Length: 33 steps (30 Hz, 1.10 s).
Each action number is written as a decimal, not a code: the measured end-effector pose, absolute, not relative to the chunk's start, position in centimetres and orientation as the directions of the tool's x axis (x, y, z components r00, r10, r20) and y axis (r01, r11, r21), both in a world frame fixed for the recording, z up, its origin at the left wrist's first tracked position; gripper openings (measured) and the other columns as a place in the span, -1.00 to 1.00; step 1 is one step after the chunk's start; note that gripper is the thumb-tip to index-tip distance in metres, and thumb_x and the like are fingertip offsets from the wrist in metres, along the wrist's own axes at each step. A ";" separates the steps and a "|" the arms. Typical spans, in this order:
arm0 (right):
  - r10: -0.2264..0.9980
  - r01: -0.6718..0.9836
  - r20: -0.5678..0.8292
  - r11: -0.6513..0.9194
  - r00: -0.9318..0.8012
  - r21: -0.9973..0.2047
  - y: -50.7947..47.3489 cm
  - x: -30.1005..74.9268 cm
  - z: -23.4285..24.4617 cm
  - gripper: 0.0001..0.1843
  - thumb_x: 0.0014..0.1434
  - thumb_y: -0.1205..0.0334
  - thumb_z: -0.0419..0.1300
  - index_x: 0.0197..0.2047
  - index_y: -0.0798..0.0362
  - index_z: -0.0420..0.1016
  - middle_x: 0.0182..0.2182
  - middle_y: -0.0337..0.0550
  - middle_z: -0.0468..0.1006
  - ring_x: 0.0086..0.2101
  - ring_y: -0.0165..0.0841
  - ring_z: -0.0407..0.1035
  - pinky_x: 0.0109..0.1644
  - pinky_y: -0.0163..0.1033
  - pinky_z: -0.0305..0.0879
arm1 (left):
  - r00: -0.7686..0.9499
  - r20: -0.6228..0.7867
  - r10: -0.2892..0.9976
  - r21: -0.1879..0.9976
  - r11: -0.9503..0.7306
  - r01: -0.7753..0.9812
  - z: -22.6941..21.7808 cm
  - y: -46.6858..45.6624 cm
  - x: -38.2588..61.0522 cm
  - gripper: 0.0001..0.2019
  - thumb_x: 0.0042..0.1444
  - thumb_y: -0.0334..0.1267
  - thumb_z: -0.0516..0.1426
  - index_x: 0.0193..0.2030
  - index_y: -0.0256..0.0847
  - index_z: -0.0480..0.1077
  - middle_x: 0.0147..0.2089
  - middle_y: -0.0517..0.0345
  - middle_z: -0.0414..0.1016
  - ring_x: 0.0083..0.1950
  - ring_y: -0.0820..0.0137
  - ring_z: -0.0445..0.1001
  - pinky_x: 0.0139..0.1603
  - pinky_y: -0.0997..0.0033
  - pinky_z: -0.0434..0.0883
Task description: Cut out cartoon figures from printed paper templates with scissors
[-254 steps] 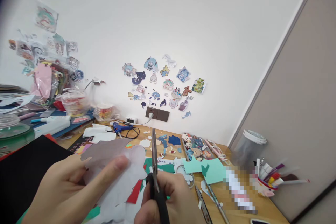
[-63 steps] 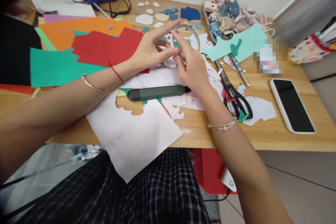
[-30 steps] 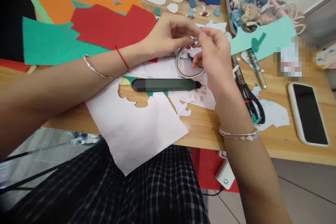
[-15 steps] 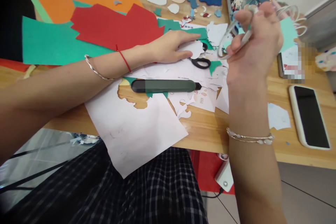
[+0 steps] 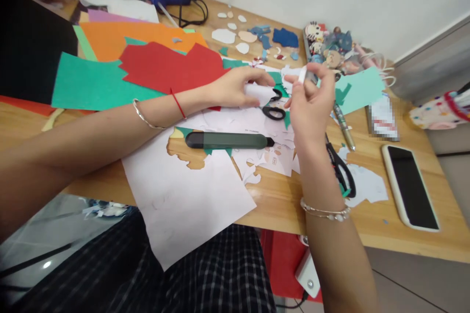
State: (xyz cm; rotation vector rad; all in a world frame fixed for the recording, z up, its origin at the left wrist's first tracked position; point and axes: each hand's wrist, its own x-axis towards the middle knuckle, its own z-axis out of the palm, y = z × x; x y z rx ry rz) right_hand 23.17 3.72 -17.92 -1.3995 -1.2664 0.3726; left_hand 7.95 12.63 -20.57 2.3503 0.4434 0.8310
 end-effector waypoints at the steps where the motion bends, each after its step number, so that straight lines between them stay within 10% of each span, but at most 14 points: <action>1: 0.845 0.478 0.404 0.209 0.350 -0.853 3.7 23.2 -18.1 -0.73 0.06 0.48 0.03 -0.16 0.03 0.19 -0.32 -0.12 0.57 -0.71 -0.50 0.17 -0.60 -0.30 0.11 | 0.744 0.469 0.476 0.617 -0.779 0.110 -20.6 12.7 8.0 -0.57 -0.20 -0.44 0.16 -0.08 -0.32 0.35 -0.14 0.06 0.46 -0.12 0.32 0.39 -0.07 0.34 0.30; 10: 0.922 0.836 0.350 0.056 0.167 -0.546 3.2 23.8 -18.9 -0.74 0.08 0.38 0.07 -0.17 -0.10 0.37 -0.50 -0.28 0.54 -0.53 -0.30 0.36 -0.42 -0.19 0.22 | 0.760 0.459 0.460 0.667 -0.744 0.048 -20.1 12.0 7.8 -0.64 -0.10 -0.38 0.05 -0.10 -0.38 0.31 -0.12 -0.04 0.42 -0.11 0.31 0.37 -0.05 0.32 0.28; 19: 0.944 0.910 0.306 0.014 0.125 -0.414 3.4 24.3 -19.0 -0.70 0.09 0.32 0.06 -0.08 -0.06 0.35 -0.49 -0.21 0.55 -0.52 -0.23 0.37 -0.37 -0.12 0.25 | 0.753 0.404 0.520 0.786 -0.618 0.006 -20.5 12.2 7.7 -0.60 -0.27 -0.53 -0.04 -0.19 -0.27 0.22 -0.22 0.02 0.35 -0.39 0.43 0.36 -0.42 0.41 0.32; 24: 0.950 0.918 0.303 0.046 0.082 -0.393 3.4 24.5 -19.1 -0.67 0.11 0.30 0.03 -0.05 -0.06 0.39 -0.47 -0.17 0.57 -0.48 -0.19 0.40 -0.36 -0.09 0.27 | 0.890 0.271 0.366 0.802 -0.597 0.002 -19.4 12.9 6.9 -0.50 -0.34 -0.56 -0.03 -0.17 -0.21 0.36 -0.18 0.12 0.44 -0.24 0.38 0.41 -0.26 0.43 0.34; 33: 0.959 0.918 0.275 0.051 0.065 -0.393 3.2 24.2 -18.7 -0.70 0.12 0.31 0.03 -0.08 -0.07 0.39 -0.45 -0.19 0.55 -0.49 -0.23 0.38 -0.34 -0.11 0.26 | 0.979 -0.088 0.181 0.549 -0.812 0.200 -16.7 12.5 6.7 -0.34 -0.43 -0.57 0.03 -0.11 0.03 0.45 -0.09 0.32 0.35 -0.13 0.34 0.34 -0.14 0.42 0.27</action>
